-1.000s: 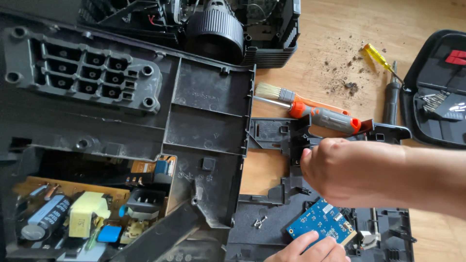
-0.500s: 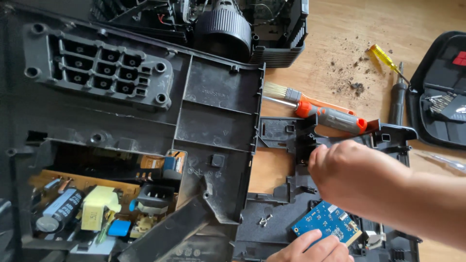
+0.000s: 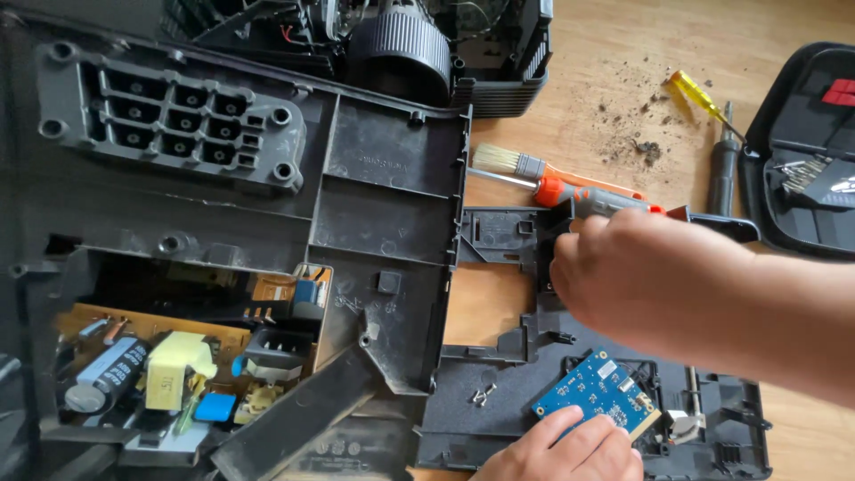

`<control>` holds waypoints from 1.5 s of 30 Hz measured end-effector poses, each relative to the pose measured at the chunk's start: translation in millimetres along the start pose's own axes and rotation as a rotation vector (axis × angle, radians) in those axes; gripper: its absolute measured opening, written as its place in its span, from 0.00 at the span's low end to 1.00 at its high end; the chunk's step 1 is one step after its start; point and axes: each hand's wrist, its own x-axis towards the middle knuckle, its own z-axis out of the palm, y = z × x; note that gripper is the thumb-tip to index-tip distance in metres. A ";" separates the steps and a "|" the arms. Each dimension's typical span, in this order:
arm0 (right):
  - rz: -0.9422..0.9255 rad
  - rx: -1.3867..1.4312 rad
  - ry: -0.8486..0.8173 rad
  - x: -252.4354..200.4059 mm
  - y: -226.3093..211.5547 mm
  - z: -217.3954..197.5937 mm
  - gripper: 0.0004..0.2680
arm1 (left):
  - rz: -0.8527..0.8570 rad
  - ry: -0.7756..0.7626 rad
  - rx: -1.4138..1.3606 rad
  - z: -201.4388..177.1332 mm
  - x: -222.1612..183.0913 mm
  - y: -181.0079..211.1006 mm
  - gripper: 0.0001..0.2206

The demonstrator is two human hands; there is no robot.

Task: Disassembling a projector by removing screws and cleaning internal components with a brush

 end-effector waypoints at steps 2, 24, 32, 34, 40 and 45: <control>0.068 0.167 -0.169 3.8 4.7 -27.9 0.06 | 0.011 -0.010 0.001 -0.5 0.1 -0.4 0.01; -0.241 -0.334 0.150 -5.1 -21.7 21.5 0.21 | 0.040 -0.007 0.048 5.3 -1.1 -2.2 0.02; -0.175 -0.210 0.151 -14.6 -14.5 7.9 0.11 | 0.086 -0.065 -0.135 -10.7 0.9 -3.8 0.05; -0.132 -0.072 0.022 -27.2 -4.4 -13.1 0.06 | 0.106 -0.045 -0.085 -13.5 3.8 -3.9 0.04; 0.400 0.431 0.323 -93.0 -7.7 10.8 0.10 | -0.060 -0.031 -0.288 -39.5 12.8 -0.8 0.05; 0.363 1.370 0.602 -120.8 -52.9 29.4 0.12 | -0.538 0.021 -0.180 -54.2 35.5 -1.9 0.13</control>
